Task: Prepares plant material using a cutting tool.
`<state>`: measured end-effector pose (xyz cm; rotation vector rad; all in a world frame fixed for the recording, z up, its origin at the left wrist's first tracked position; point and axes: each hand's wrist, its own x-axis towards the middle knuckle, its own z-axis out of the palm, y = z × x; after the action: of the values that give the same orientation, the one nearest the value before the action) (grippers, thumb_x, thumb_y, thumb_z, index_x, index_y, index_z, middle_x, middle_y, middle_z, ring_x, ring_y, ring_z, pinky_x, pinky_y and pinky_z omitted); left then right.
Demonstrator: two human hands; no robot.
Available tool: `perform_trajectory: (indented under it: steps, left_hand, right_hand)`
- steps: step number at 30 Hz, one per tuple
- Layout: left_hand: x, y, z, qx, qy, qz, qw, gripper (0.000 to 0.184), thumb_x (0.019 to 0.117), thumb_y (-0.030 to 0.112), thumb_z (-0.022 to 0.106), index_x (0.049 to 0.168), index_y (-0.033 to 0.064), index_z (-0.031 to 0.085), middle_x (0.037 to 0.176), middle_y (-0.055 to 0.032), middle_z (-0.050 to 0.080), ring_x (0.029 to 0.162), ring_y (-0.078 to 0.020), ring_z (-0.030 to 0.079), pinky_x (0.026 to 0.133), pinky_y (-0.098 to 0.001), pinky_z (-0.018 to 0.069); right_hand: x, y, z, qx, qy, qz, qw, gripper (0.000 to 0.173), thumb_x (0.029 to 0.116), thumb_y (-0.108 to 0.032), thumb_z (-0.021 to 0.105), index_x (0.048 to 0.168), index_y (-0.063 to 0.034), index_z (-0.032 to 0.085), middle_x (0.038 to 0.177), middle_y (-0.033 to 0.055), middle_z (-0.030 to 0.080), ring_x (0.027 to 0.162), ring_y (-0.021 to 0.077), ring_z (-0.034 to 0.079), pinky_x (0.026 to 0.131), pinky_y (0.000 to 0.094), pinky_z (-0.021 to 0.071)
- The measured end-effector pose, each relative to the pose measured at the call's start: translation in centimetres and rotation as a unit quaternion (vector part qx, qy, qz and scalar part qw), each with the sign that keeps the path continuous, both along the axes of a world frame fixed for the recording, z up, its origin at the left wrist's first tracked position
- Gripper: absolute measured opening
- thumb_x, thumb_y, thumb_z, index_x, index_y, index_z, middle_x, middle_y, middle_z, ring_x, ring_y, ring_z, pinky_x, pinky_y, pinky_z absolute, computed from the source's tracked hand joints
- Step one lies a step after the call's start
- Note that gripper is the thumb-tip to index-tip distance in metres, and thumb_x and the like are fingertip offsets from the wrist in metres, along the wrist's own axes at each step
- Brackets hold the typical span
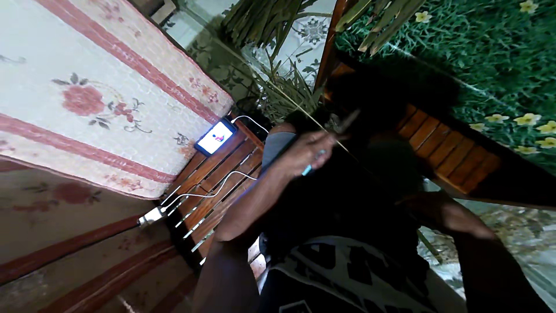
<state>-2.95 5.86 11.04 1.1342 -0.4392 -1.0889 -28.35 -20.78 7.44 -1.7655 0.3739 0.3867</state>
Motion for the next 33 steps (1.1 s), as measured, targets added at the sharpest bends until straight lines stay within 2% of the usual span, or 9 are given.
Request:
perform_trajectory:
  steps: [4, 11, 16, 20, 22, 25, 27, 30, 33]
  left_hand:
    - [6.6, 3.1, 2.3, -0.055, -0.012, 0.126, 0.990, 0.041, 0.1113, 0.026, 0.032, 0.131, 0.0056, 0.061, 0.054, 0.0084, 0.048, 0.041, -0.0015, 0.042, 0.041, -0.0171, 0.0402]
    - [15.5, 7.6, 5.4, -0.005, -0.075, 0.339, 0.938, 0.047, 0.1135, 0.040, 0.023, 0.127, 0.0132, 0.059, 0.053, 0.0093, 0.041, 0.040, -0.0033, 0.039, 0.041, -0.0193, 0.0411]
    - [17.0, 8.1, 6.6, -0.065, -0.069, 0.489, 0.867, 0.047, 0.1134, 0.043, 0.021, 0.117, 0.0165, 0.060, 0.054, 0.0080, 0.042, 0.040, -0.0047, 0.040, 0.040, -0.0205, 0.0406]
    - [8.1, 3.1, 2.3, -0.062, -0.065, 0.291, 0.952, 0.042, 0.1114, 0.039, 0.029, 0.129, 0.0135, 0.057, 0.053, 0.0065, 0.050, 0.039, -0.0035, 0.046, 0.039, -0.0200, 0.0445]
    - [2.1, -0.1, -0.7, -0.008, -0.033, 0.131, 0.991, 0.033, 0.1080, 0.028, 0.038, 0.130, 0.0120, 0.056, 0.059, 0.0013, 0.053, 0.045, -0.0082, 0.050, 0.044, -0.0240, 0.0466]
    - [-3.1, -3.8, -2.3, 0.004, -0.033, -0.025, 0.999, 0.033, 0.1088, 0.014, 0.043, 0.139, 0.0030, 0.053, 0.068, -0.0009, 0.055, 0.050, -0.0069, 0.051, 0.047, -0.0213, 0.0473]
    - [-3.9, -4.5, -1.5, -0.004, -0.018, -0.037, 0.999, 0.029, 0.1093, 0.013, 0.042, 0.132, 0.0016, 0.056, 0.067, 0.0014, 0.052, 0.049, -0.0043, 0.047, 0.046, -0.0184, 0.0438]
    - [-1.8, -3.0, -0.2, 0.012, -0.012, 0.051, 0.999, 0.020, 0.1074, 0.014, 0.042, 0.113, 0.0045, 0.059, 0.059, 0.0048, 0.050, 0.045, -0.0011, 0.046, 0.044, -0.0152, 0.0419]
    - [1.0, -0.9, 0.7, 0.008, -0.030, 0.144, 0.989, 0.032, 0.1105, 0.020, 0.039, 0.128, 0.0054, 0.061, 0.057, 0.0043, 0.048, 0.043, -0.0031, 0.043, 0.042, -0.0173, 0.0401]
  right_hand:
    - [-3.9, -3.0, -2.9, 0.061, -0.015, -0.024, 0.998, 0.020, 0.0970, -0.032, 0.059, 0.098, -0.0217, 0.076, 0.067, -0.0152, 0.061, 0.052, -0.0059, 0.048, 0.047, 0.0129, 0.0392]
    - [-11.1, -7.7, -2.9, -0.069, 0.193, -0.136, 0.969, 0.018, 0.0976, -0.008, 0.056, 0.106, 0.0018, 0.068, 0.072, -0.0047, 0.060, 0.056, 0.0010, 0.051, 0.053, 0.0191, 0.0449]
    - [-12.7, -8.1, -3.0, -0.018, 0.107, -0.214, 0.971, 0.015, 0.0943, -0.014, 0.054, 0.096, -0.0146, 0.069, 0.067, -0.0107, 0.059, 0.053, 0.0003, 0.051, 0.050, 0.0187, 0.0449]
    - [-7.7, -7.7, -3.8, -0.002, -0.072, -0.120, 0.990, 0.022, 0.0961, -0.034, 0.061, 0.109, -0.0217, 0.075, 0.079, -0.0127, 0.065, 0.062, -0.0017, 0.056, 0.057, 0.0187, 0.0492]
    - [-2.2, -3.8, -1.0, -0.009, -0.090, -0.146, 0.985, 0.016, 0.0957, -0.024, 0.058, 0.104, -0.0173, 0.071, 0.067, -0.0123, 0.058, 0.054, -0.0004, 0.051, 0.051, 0.0188, 0.0459]
    - [5.1, 1.5, 3.9, -0.104, -0.011, -0.133, 0.986, 0.023, 0.0987, -0.013, 0.058, 0.118, -0.0014, 0.064, 0.083, 0.0013, 0.064, 0.061, 0.0042, 0.058, 0.057, 0.0225, 0.0524]
    - [8.2, 3.2, 5.1, -0.173, -0.017, -0.033, 0.984, 0.030, 0.1036, -0.018, 0.058, 0.125, 0.0015, 0.065, 0.105, 0.0139, 0.069, 0.082, 0.0123, 0.064, 0.077, 0.0331, 0.0553]
    - [10.4, 4.4, 4.1, -0.204, -0.083, 0.013, 0.975, 0.029, 0.1032, -0.027, 0.058, 0.115, -0.0045, 0.072, 0.084, 0.0052, 0.069, 0.067, 0.0083, 0.061, 0.066, 0.0315, 0.0536]
    - [12.0, 5.0, 3.6, -0.074, -0.039, 0.024, 0.996, 0.028, 0.1067, -0.025, 0.051, 0.118, -0.0059, 0.067, 0.078, -0.0030, 0.061, 0.059, 0.0013, 0.053, 0.055, 0.0196, 0.0483]
